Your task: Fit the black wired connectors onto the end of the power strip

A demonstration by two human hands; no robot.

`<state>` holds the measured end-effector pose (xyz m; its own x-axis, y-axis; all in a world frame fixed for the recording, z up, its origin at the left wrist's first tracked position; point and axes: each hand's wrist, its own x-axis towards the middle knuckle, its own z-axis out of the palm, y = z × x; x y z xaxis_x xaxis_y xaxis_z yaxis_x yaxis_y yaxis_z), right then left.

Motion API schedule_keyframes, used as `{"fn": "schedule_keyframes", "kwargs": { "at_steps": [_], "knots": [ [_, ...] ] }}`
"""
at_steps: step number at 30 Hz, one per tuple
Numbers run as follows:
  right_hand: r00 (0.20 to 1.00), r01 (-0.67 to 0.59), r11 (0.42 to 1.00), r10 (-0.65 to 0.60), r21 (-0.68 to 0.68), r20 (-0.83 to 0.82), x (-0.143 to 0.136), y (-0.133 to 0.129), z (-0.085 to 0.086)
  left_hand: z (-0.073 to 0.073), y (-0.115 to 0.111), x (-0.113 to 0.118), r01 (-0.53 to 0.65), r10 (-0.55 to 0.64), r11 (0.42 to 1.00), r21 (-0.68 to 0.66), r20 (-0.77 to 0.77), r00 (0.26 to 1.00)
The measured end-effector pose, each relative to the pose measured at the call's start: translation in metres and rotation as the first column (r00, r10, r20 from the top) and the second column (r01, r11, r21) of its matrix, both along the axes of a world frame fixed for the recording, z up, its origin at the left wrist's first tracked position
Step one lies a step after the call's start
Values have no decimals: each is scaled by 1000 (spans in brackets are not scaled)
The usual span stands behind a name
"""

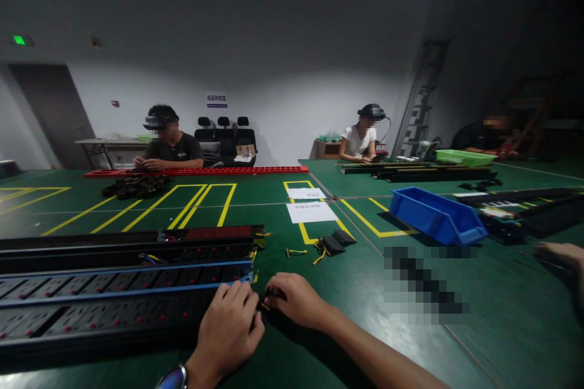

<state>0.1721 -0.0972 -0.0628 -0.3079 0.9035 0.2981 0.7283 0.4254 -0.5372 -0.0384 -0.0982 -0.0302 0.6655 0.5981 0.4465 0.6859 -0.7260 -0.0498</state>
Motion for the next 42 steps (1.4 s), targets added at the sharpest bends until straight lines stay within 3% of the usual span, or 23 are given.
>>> {"fn": "schedule_keyframes", "kwargs": {
  "at_steps": [9, 24, 42],
  "knots": [
    [1000, 4, 1000, -4, 0, 0, 0, -1, 2, -5, 2, -1, 4, -4, 1000, -7, 3, 1000],
    [1000, -2, 1000, 2, -9, 4, 0, -3, 5, 4, -2, 1, -1, 1, 1000, 8, -34, 999],
    [999, -39, 999, 39, -36, 9, 1, -3, 8, 1, -2, 0, -12, 13, 1000, 22, -58, 998]
  ]
}}
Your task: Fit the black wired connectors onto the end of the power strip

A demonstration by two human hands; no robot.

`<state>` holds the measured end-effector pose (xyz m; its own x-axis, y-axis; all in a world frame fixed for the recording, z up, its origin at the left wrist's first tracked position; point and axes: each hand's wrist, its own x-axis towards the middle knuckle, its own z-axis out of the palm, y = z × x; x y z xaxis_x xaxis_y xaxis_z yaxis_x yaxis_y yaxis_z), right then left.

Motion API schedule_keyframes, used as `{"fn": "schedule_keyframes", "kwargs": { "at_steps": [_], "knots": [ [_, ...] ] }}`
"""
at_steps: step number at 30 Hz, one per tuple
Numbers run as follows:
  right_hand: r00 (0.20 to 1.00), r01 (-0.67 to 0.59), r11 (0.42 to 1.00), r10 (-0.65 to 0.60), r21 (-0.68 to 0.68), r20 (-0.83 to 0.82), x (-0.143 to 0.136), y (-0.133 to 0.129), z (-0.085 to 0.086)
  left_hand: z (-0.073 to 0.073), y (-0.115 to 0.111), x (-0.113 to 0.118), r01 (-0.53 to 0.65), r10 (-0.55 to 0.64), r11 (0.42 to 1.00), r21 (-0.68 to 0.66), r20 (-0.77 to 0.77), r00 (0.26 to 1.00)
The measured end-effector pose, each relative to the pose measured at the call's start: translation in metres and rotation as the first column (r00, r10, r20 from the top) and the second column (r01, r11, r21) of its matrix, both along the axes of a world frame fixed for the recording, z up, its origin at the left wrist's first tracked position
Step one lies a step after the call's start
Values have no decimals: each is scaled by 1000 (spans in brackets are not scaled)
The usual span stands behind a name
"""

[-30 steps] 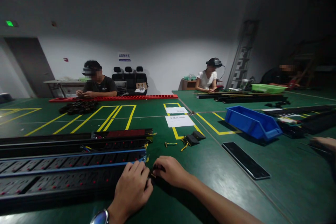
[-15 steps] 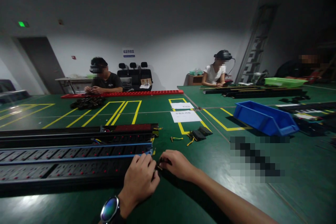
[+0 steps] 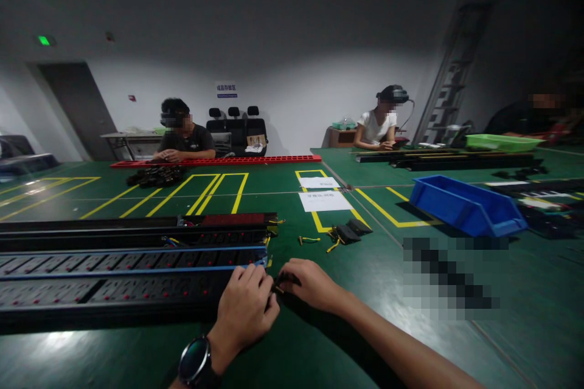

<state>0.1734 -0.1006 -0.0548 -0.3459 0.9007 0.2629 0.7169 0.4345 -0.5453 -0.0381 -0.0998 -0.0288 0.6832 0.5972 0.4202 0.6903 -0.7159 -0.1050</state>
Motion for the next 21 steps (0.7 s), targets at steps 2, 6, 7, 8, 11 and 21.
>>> {"fn": "schedule_keyframes", "kwargs": {
  "at_steps": [2, 6, 7, 8, 11, 21],
  "knots": [
    [1000, -6, 1000, 6, 3, -8, 1, 0, 0, 0, 0, 0, -7, 7, 1000, -2, -1, 1000],
    [999, -15, 1000, 14, -10, -48, 3, 2, -2, 2, -1, 1, -18, 18, 1000, 0, -1, 1000],
    [998, -24, 1000, 22, -19, -62, 4, 2, -2, 2, -2, 1, -21, 21, 1000, 3, 1, 1000],
    [997, -35, 999, 32, -32, -76, 5, 2, -1, 3, -2, 1, -24, 24, 1000, 5, 4, 1000],
    [997, -20, 998, 16, -56, -70, 13, 4, 6, 4, -3, 1, -31, 31, 999, 11, 18, 999],
    [698, 668, 730, -682, 143, 219, 133, 13, 32, 7, -2, 1, -28, 28, 1000, 9, 49, 998]
  ]
}}
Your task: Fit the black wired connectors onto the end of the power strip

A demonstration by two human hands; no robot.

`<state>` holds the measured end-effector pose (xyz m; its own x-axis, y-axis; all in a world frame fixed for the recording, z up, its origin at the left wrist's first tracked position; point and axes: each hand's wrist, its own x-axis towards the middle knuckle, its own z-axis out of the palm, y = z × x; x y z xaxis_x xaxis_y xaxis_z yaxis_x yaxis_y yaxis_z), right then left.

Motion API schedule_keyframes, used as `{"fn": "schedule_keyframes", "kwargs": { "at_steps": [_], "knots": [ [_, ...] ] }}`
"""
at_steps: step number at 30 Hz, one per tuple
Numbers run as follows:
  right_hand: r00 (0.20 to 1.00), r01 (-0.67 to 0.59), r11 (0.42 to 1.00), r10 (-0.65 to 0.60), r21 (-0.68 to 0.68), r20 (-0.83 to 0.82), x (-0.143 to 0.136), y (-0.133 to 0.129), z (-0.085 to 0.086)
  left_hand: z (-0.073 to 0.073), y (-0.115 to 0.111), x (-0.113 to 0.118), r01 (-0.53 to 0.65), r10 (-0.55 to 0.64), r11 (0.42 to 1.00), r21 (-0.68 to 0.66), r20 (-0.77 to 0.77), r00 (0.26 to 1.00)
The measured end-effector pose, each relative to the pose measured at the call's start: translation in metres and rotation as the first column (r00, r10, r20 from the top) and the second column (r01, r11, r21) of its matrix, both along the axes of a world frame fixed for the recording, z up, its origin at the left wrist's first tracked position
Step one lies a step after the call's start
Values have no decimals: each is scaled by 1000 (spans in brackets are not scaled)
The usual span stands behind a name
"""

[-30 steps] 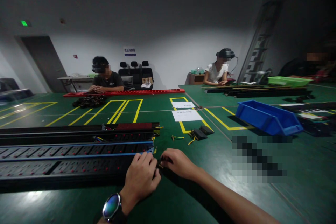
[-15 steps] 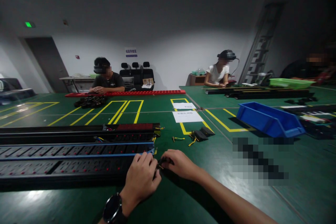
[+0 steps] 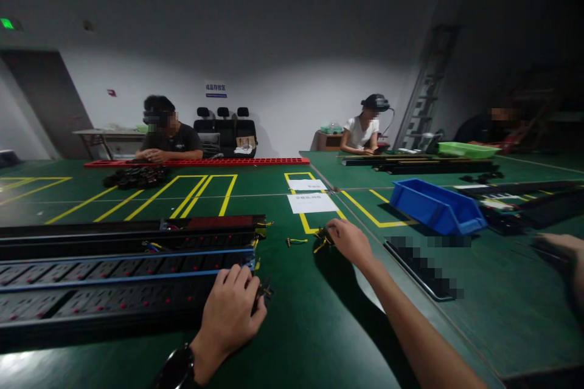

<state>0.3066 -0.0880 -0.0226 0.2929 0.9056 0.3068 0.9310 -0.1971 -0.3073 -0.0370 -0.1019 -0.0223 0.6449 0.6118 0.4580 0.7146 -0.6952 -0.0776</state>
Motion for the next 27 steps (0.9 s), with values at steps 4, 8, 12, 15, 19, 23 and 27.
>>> {"fn": "schedule_keyframes", "kwargs": {
  "at_steps": [4, 8, 12, 15, 19, 23, 27],
  "knots": [
    [998, 70, 998, -70, -6, 4, 21, -2, -5, 0, 1, 0, 10, -11, 999, 32, 20, 1000],
    [1000, 21, 1000, -21, -7, -4, 10, -1, -4, 0, 2, 0, 12, -12, 1000, 23, 7, 1000],
    [997, -79, 995, 79, -67, -3, -10, -3, 3, 1, 2, 0, 7, -7, 1000, 7, 1, 1000],
    [990, -136, 986, 138, -101, 9, -24, -5, 4, 2, 2, 1, 5, -5, 1000, -3, 2, 1000],
    [962, -242, 970, 245, -37, 119, -43, -3, -7, 4, 1, 2, 11, -11, 1000, -2, -2, 1000],
    [928, -291, 957, 283, -1, 241, -60, 6, -20, 5, 0, 1, 10, -10, 1000, 9, -10, 1000],
    [916, -312, 950, 304, -14, 261, -66, 14, -25, 4, 1, 1, 8, -8, 1000, 2, -30, 1000]
  ]
}}
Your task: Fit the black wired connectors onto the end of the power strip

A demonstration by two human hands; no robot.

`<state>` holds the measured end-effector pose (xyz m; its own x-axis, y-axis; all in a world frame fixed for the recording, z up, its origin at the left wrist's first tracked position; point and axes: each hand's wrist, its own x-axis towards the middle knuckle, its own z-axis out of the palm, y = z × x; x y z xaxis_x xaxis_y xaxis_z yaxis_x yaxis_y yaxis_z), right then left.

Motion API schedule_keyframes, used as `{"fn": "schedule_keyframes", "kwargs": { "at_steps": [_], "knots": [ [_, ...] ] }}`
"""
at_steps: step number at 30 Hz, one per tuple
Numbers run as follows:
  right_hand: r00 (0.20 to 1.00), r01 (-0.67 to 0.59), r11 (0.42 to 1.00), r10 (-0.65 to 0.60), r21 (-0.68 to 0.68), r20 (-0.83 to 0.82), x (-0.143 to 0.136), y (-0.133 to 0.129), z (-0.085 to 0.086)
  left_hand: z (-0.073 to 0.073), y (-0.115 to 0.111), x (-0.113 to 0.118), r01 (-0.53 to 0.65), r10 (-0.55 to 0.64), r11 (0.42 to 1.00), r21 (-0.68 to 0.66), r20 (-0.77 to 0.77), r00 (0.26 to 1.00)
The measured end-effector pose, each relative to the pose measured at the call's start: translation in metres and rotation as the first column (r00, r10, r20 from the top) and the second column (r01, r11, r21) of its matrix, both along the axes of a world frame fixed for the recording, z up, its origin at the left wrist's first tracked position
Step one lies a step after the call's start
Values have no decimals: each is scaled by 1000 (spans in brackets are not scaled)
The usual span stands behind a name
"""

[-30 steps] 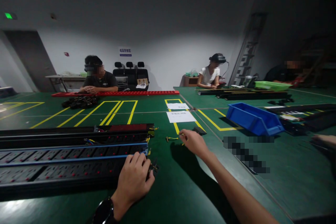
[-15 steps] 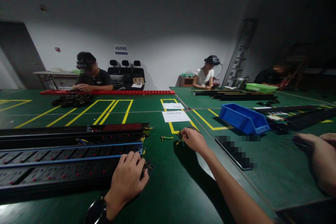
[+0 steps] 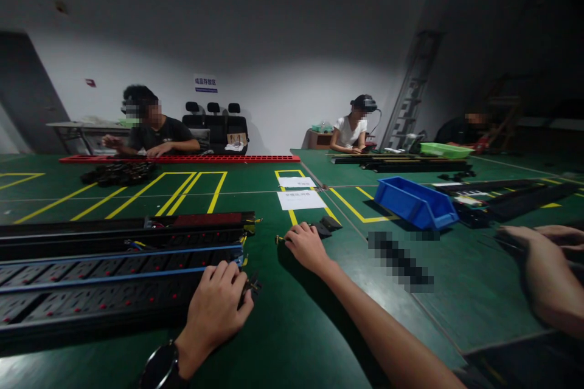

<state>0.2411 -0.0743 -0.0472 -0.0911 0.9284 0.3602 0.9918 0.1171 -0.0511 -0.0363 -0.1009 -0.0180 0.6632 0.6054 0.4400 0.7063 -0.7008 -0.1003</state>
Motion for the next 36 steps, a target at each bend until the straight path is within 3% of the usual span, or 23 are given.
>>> {"fn": "schedule_keyframes", "kwargs": {
  "at_steps": [5, 15, 21, 25, 30, 36],
  "knots": [
    [998, 15, 996, -11, 87, -55, 2, -3, 3, 0, 1, 0, -1, 1, 1000, -2, -21, 1000],
    [985, -73, 963, 110, 260, -133, -3, -15, 15, 0, 0, 0, -1, 0, 1000, 17, 12, 1000],
    [985, -88, 964, 123, 252, -123, -7, -19, 16, -1, 1, 0, -1, 1, 1000, 1, -7, 1000],
    [993, -52, 978, 73, 202, -97, -4, -18, 13, -1, 1, -1, 2, -2, 1000, 2, -14, 1000],
    [993, 105, 982, -94, 155, -76, 9, -9, 7, -1, 2, -1, 7, -6, 1000, 13, -20, 1000],
    [964, 225, 963, -198, 149, -175, 38, 6, 3, -3, 3, -1, 10, -9, 999, 36, -20, 1000]
  ]
}}
